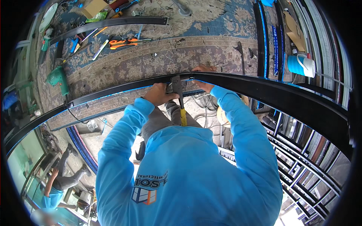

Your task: Drilling holes and using a rivet tool to assemble a black metal frame.

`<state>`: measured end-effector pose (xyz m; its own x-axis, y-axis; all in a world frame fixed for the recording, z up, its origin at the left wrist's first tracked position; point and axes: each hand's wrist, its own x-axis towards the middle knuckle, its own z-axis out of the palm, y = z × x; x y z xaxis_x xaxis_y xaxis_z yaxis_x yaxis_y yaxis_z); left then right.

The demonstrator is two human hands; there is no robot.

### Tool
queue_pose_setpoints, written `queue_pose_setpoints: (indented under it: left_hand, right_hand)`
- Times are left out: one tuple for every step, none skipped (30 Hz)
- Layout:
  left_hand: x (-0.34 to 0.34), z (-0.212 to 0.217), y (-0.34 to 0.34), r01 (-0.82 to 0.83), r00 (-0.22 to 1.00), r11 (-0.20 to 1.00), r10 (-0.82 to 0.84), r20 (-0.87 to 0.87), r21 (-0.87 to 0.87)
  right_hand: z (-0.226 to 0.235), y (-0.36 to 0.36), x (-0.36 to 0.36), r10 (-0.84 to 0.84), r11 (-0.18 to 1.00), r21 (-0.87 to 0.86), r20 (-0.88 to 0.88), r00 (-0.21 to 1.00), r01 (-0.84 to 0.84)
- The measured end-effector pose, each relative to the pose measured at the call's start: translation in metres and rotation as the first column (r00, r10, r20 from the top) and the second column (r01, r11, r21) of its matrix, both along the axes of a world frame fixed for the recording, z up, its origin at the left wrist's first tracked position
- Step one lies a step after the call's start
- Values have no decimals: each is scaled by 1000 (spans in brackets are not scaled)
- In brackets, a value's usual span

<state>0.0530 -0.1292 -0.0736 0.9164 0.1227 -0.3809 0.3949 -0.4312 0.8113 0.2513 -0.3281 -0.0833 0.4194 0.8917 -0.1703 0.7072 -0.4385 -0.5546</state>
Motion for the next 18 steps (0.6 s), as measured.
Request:
queue_pose_setpoints:
  left_hand:
    - [1, 0, 1, 3, 1000, 1000, -3, -2, 15]
    - [2, 2, 3, 7, 1000, 1000, -7, -4, 29]
    - [3, 3, 4, 5, 1000, 1000, -5, -2, 26]
    - [5, 4, 6, 60, 991, 997, -55, -120, 42]
    - [7, 6, 7, 102, 974, 994, -90, -209, 50]
    - [9, 7, 8, 114, 967, 992, -100, -235, 46]
    - [10, 7, 9, 92, 967, 996, -92, -236, -11]
    - [12, 7, 10, 71, 968, 995, -85, -238, -68]
    - [13, 6, 10, 69, 968, 995, -84, -237, -72]
    - [13, 4, 9, 96, 951, 993, -114, -289, -74]
    - [13, 2, 7, 110, 946, 989, -133, -295, -95]
    - [12, -1, 5, 117, 931, 990, -138, -339, -81]
    - [10, -3, 1, 72, 959, 994, -92, -269, -84]
    - [8, -5, -3, 32, 982, 996, -47, -183, -87]
    - [6, -7, -7, 29, 980, 996, -46, -195, -88]
    - [3, -8, -12, -79, 987, 961, 38, -155, -267]
    - [0, -9, -16, -162, 986, 861, 127, -104, -483]
    - [-3, -9, -19, -171, 983, 880, 126, -130, -442]
  right_hand:
    - [0, 0, 0, -4, 1000, -15, 26, 1000, 4]
    - [0, 0, 0, -17, 999, -27, 53, 998, 19]
    - [-1, 1, 0, -5, 999, -32, 53, 999, 7]
    - [-1, 1, 0, -14, 999, -28, 45, 999, 15]
    - [-2, 1, 0, -22, 999, -25, 36, 999, 23]
    - [-2, 2, 0, -19, 999, -29, 38, 999, 20]
    - [-3, 2, 0, -21, 1000, -22, 23, 1000, 22]
    - [-3, 3, 0, -37, 999, -25, 14, 999, 37]
    - [-4, 3, 0, -21, 1000, -19, 8, 1000, 21]
    - [-4, 3, 0, -27, 999, -30, 19, 999, 27]
    - [-4, 3, 0, -38, 997, -62, 39, 999, 41]
    - [-4, 3, 0, -26, 999, -45, 32, 999, 27]
    - [-4, 2, 0, -20, 998, -56, 45, 999, 23]
    - [-4, 3, 0, -17, 998, -66, 60, 998, 21]
    - [-4, 3, 0, -17, 998, -65, 62, 998, 21]
    - [-4, 3, 0, -7, 999, -53, 52, 999, 10]
    - [-4, 3, 1, -10, 999, -52, 54, 998, 13]
    - [-4, 4, 0, 2, 999, -43, 43, 999, 0]
